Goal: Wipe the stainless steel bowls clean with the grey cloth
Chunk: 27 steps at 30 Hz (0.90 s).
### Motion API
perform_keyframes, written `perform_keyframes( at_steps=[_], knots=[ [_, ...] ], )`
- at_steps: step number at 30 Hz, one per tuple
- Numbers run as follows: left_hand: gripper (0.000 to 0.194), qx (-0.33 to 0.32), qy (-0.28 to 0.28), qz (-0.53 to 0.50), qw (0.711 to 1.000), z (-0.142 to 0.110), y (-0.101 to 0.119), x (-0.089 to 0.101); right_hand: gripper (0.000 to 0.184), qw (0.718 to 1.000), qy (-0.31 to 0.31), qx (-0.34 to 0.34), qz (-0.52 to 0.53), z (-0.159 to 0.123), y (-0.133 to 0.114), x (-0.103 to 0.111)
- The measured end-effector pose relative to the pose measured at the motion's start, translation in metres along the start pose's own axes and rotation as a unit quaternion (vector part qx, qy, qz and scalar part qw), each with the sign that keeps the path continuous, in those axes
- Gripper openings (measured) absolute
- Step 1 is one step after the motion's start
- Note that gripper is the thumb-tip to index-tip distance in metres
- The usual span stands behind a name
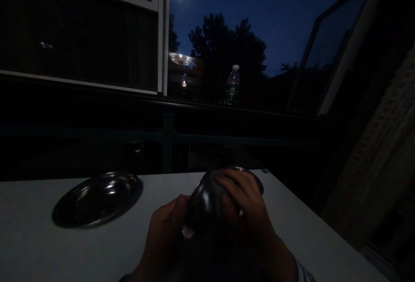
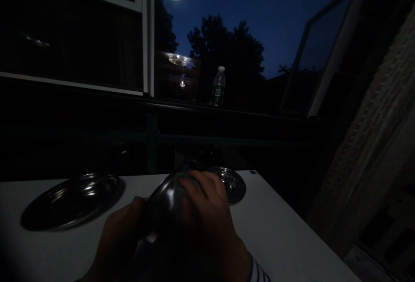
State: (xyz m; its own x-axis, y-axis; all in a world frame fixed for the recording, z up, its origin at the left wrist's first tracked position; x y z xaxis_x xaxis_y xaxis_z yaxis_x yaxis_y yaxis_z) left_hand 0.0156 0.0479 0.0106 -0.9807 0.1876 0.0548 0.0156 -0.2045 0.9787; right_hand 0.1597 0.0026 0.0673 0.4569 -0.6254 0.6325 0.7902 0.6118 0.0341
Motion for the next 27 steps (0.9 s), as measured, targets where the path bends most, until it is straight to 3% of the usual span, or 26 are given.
perform_keyframes(
  at_steps=[3,8,11,16,18,23,25,27],
  knots=[
    [0.057,0.002,-0.003,-0.014,1.0,0.001,-0.004,-0.002,0.029,1.0,-0.013,-0.009,0.0,0.001,0.003,0.002],
    [0.058,0.012,0.007,-0.05,0.999,0.002,-0.009,0.0,0.024,0.993,-0.031,0.107,-0.034,-0.001,-0.037,-0.009],
    [0.054,0.02,-0.003,-0.058,0.998,0.002,-0.007,-0.002,0.026,0.996,-0.01,0.084,-0.036,-0.001,-0.031,-0.008],
    [0.048,0.02,-0.034,-0.046,0.998,0.001,-0.004,-0.009,0.029,0.998,0.0,-0.06,0.006,0.0,0.014,0.0],
    [0.048,0.013,-0.026,-0.034,0.999,0.001,-0.006,-0.007,0.029,1.0,-0.003,-0.027,-0.005,0.001,0.005,0.0],
    [0.054,0.019,0.033,-0.037,0.999,0.001,-0.01,0.003,0.02,0.997,-0.029,0.066,-0.027,0.002,-0.042,-0.01],
    [0.055,0.014,0.04,-0.039,0.998,0.0,-0.009,0.004,0.021,0.997,-0.031,0.064,-0.015,0.002,-0.046,-0.011],
    [0.054,0.009,0.036,-0.028,0.999,0.0,-0.006,0.003,0.024,0.999,-0.016,0.036,-0.01,0.003,-0.034,-0.008]
  ],
)
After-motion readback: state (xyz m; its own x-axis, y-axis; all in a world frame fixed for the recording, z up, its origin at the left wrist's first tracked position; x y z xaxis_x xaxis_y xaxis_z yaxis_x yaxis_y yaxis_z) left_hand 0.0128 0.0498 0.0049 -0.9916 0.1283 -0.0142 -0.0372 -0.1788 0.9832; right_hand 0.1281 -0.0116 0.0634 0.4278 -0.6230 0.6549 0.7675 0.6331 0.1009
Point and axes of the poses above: each hand's wrist, its own z-axis towards the middle knuckle, its own x-axis out of the back of the hand, y = z × x, the point moved 7 cm from there along z, towards the middle knuckle, and after that the axes turned 11 degrees about -y, right-handed, at the moved point
